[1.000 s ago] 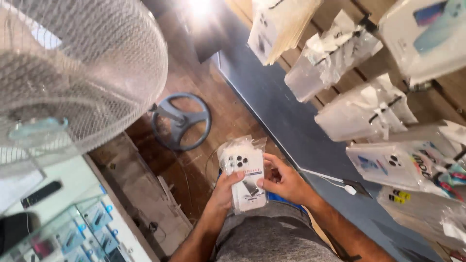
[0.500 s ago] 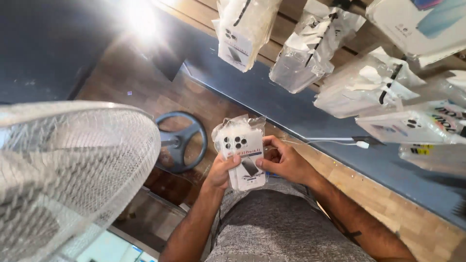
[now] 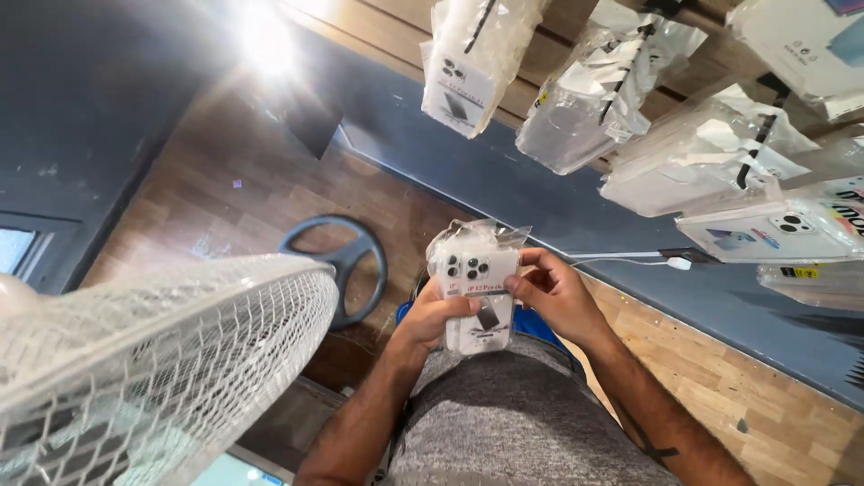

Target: The person is unwrapping new phone cases from their protective packaging and placing them into a blue microfiber cloth for cleaning and organization.

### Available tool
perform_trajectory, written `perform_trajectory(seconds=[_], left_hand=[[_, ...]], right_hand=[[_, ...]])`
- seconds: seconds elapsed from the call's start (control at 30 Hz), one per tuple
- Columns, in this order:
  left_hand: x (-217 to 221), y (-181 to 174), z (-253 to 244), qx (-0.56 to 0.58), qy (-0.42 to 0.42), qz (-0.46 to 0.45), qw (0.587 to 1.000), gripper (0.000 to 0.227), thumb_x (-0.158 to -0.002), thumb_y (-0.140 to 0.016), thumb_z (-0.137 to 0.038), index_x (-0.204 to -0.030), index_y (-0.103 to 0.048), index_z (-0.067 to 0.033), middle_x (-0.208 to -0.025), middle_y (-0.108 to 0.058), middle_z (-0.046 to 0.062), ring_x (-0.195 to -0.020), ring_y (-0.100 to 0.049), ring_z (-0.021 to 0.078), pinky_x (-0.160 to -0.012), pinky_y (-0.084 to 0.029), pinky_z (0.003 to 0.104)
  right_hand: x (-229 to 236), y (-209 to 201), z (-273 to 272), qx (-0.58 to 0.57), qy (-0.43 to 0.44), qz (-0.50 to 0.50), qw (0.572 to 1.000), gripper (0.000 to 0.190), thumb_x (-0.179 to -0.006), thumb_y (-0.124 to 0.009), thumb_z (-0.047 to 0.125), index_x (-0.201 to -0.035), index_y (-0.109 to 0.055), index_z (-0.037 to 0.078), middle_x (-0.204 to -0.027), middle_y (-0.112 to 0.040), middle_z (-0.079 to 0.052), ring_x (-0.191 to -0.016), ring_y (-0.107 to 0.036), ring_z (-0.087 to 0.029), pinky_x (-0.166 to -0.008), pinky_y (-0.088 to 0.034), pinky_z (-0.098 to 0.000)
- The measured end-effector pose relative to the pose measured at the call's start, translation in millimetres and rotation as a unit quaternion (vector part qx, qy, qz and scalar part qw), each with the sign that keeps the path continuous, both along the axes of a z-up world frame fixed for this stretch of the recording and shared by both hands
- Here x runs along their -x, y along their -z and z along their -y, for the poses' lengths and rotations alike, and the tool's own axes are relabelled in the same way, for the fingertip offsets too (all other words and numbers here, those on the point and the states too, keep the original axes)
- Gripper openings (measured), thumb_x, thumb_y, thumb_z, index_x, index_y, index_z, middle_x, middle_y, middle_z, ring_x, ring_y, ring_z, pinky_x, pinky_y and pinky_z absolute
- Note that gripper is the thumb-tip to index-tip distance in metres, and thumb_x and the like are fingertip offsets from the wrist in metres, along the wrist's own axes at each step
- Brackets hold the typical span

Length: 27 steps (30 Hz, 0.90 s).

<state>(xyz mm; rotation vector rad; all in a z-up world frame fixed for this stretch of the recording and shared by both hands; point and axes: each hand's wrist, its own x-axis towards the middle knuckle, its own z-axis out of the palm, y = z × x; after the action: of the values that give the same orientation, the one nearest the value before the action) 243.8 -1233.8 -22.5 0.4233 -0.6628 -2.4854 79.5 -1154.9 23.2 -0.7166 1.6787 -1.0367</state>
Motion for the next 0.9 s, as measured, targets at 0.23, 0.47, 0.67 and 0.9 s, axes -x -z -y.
perform_trajectory(seconds=[0.23, 0.47, 0.67, 0.9], left_hand=[[-11, 19, 5, 0.019, 0.015, -0.021, 0.999, 0.043, -0.071, -0.061, 0.008, -0.113, -0.059, 0.0013, -0.094, -0.066, 0.023, -0.081, -0.065, 0.0303, -0.071, -0.053, 0.049], [-14, 2, -2, -0.078, -0.068, -0.006, 0.995, 0.029, -0.084, -0.057, -0.005, -0.112, -0.056, 0.004, -0.093, -0.065, 0.021, -0.085, -0.065, 0.0287, -0.072, -0.053, 0.05], [-29, 69, -7, -0.119, -0.118, 0.02, 0.986, 0.027, -0.084, -0.054, -0.004, -0.11, -0.055, 0.0016, -0.089, -0.066, 0.021, -0.077, -0.066, 0.0289, -0.072, -0.053, 0.048], [-24, 46, -20, -0.203, -0.134, 0.068, 0.968, 0.031, -0.079, -0.058, -0.003, -0.109, -0.055, 0.0047, -0.104, -0.062, 0.028, -0.09, -0.064, 0.0366, -0.079, -0.051, 0.052]], right_hand=[[-13, -18, 10, -0.016, -0.031, -0.013, 0.999, 0.042, -0.074, -0.074, 0.02, -0.11, -0.06, 0.002, -0.093, -0.063, -0.016, -0.076, -0.061, -0.022, -0.059, -0.055, -0.0323], [-6, -1, 8, 0.01, -0.036, -0.004, 0.999, 0.033, -0.076, -0.073, 0.019, -0.101, -0.062, 0.0, -0.08, -0.061, -0.015, -0.068, -0.059, -0.02, -0.053, -0.054, -0.0304], [2, -15, 25, 0.069, -0.018, -0.014, 0.997, 0.022, -0.077, -0.072, 0.013, -0.092, -0.06, 0.003, -0.071, -0.059, -0.008, -0.063, -0.056, -0.015, -0.049, -0.052, -0.025], [12, -27, 105, 0.275, 0.026, -0.241, 0.931, 0.025, -0.087, -0.073, 0.02, -0.089, -0.055, 0.002, -0.066, -0.06, -0.011, -0.054, -0.06, -0.015, -0.046, -0.048, -0.0239]])
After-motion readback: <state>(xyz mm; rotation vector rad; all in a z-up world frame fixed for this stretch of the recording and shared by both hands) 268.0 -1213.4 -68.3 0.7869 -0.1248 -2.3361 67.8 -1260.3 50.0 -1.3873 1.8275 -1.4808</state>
